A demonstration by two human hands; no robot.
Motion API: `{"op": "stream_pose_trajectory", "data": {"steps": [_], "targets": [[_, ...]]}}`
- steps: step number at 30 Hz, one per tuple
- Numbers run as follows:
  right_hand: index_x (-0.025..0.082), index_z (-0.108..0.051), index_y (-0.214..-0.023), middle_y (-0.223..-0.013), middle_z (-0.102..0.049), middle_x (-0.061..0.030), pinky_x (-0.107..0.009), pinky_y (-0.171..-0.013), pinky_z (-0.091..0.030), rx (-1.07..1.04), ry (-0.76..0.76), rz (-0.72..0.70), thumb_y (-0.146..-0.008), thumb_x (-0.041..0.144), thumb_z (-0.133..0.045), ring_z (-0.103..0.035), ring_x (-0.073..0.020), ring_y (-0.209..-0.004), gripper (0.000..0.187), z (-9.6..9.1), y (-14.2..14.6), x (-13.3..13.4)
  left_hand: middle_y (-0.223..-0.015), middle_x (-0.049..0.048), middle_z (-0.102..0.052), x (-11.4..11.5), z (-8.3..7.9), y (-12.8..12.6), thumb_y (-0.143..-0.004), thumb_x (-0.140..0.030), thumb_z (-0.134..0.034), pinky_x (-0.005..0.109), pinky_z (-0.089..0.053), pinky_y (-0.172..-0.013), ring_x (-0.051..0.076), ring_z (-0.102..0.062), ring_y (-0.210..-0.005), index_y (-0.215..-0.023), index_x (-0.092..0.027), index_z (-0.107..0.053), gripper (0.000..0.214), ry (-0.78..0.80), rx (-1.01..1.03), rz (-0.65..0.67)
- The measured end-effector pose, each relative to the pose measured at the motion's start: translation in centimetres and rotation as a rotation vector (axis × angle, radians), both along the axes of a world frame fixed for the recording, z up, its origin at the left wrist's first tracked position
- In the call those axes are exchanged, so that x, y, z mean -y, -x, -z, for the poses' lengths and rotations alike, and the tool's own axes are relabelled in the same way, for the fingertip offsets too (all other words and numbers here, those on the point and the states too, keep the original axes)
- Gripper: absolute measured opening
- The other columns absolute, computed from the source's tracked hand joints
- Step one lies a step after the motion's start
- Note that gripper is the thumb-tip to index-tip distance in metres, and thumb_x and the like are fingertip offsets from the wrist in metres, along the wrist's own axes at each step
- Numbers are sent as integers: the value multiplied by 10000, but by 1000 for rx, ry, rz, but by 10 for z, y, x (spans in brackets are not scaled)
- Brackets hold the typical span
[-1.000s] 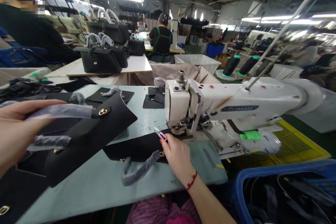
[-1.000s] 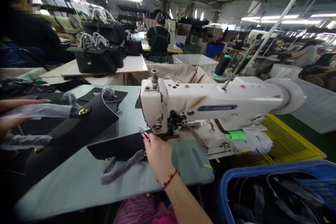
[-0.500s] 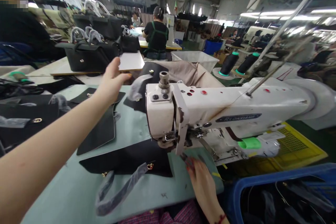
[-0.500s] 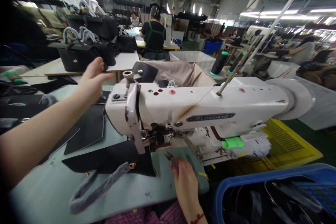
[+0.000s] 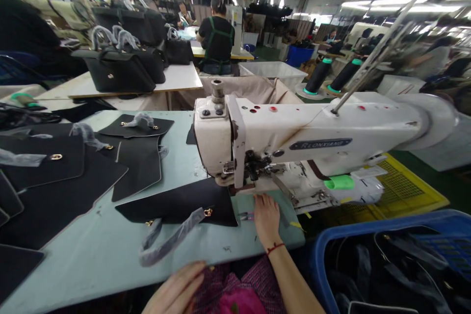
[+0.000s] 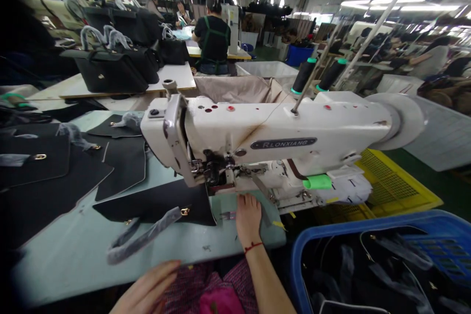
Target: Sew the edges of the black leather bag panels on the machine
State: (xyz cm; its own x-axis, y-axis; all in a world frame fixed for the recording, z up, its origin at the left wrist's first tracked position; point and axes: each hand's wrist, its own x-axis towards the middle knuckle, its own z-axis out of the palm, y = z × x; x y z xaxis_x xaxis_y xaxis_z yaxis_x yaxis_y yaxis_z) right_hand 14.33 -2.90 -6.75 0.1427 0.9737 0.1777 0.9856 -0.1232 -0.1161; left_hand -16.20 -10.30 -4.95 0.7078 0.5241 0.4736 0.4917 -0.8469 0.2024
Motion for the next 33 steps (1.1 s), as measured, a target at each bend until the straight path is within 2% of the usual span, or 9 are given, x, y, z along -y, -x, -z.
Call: {"op": "stream_pose_trajectory", "data": {"steps": [2,4,7,9,11,13,17,22,33], "targets": [[137,-657,-1112,-1060,-651,-153,-403,-840,-428,-67,-47,67,-935,116,-417,-564,-275,-982,299,-7,-4,1,-1420,148,-509,-7,21,-8,-854,-232,-532,398,-553,-959,300,-560,-1234,-1520,-194,-260,721,28,-31,-246],[131,-664,-1089,-1063,-657,-146,-396,-888,-435,-245,-125,47,-952,149,-404,-575,-256,-999,294,-14,-1,8,-1537,205,-304,-23,29,-20,-865,-272,-538,545,-480,-1009,381,-389,-1362,-1545,-163,-122,805,56,7,-431],[141,-652,-1126,-1110,-668,-123,-332,-944,-448,-666,-169,-165,-991,220,-371,-601,-203,-1042,322,-27,20,20,-1595,206,-105,-57,27,-36,-886,-273,-527,644,-344,-1072,411,-172,-1444,-1547,-171,-21,839,28,118,-543],[150,-637,-1169,-1133,-673,-113,-295,-947,-454,-899,-142,-269,-1005,278,-369,-611,-186,-1064,339,-36,38,20,-1592,196,-142,-80,21,-40,-875,-293,-568,656,-269,-1105,408,-143,-1451,-1546,-194,-58,848,-27,149,-563],[153,-646,-1144,-1075,-690,-98,-271,-890,-471,-1039,-106,-297,-998,336,-405,-631,-185,-1005,336,-44,52,14,-1553,164,-295,-100,16,-37,-860,-319,-606,643,-202,-1138,393,-191,-1443,-1528,-235,-179,797,-81,122,-529],[152,-673,-1008,-903,-691,-63,-239,-751,-473,-1105,-74,-280,-982,383,-440,-629,-171,-837,329,-51,61,6,-1465,111,-464,-115,8,-28,-865,-329,-610,606,-141,-1170,353,-302,-1413,-1472,-287,-321,674,-118,66,-439],[155,-575,-690,-620,-489,13,-220,-546,-329,-1170,-29,-200,-957,443,-462,-435,-118,-588,409,-55,67,1,-1311,68,-624,-127,-14,-11,-877,-339,-606,549,-107,-1188,270,-533,-1266,-1310,-297,-515,445,-130,8,-226],[172,-435,-625,-616,-335,35,-221,-519,-247,-1330,25,-146,-921,477,-500,-319,-97,-580,430,-54,70,9,-1211,59,-684,-127,-40,-9,-871,-318,-612,472,-304,-1141,225,-628,-1147,-1015,-228,-653,175,56,80,-110],[181,-376,-613,-614,-293,38,-232,-523,-214,-1334,54,-143,-921,461,-494,-280,-96,-583,432,-60,69,4,-1183,49,-693,-119,-51,-18,-895,-316,-584,422,-371,-1121,204,-629,-1141,-982,-217,-657,152,178,148,-141]]}}
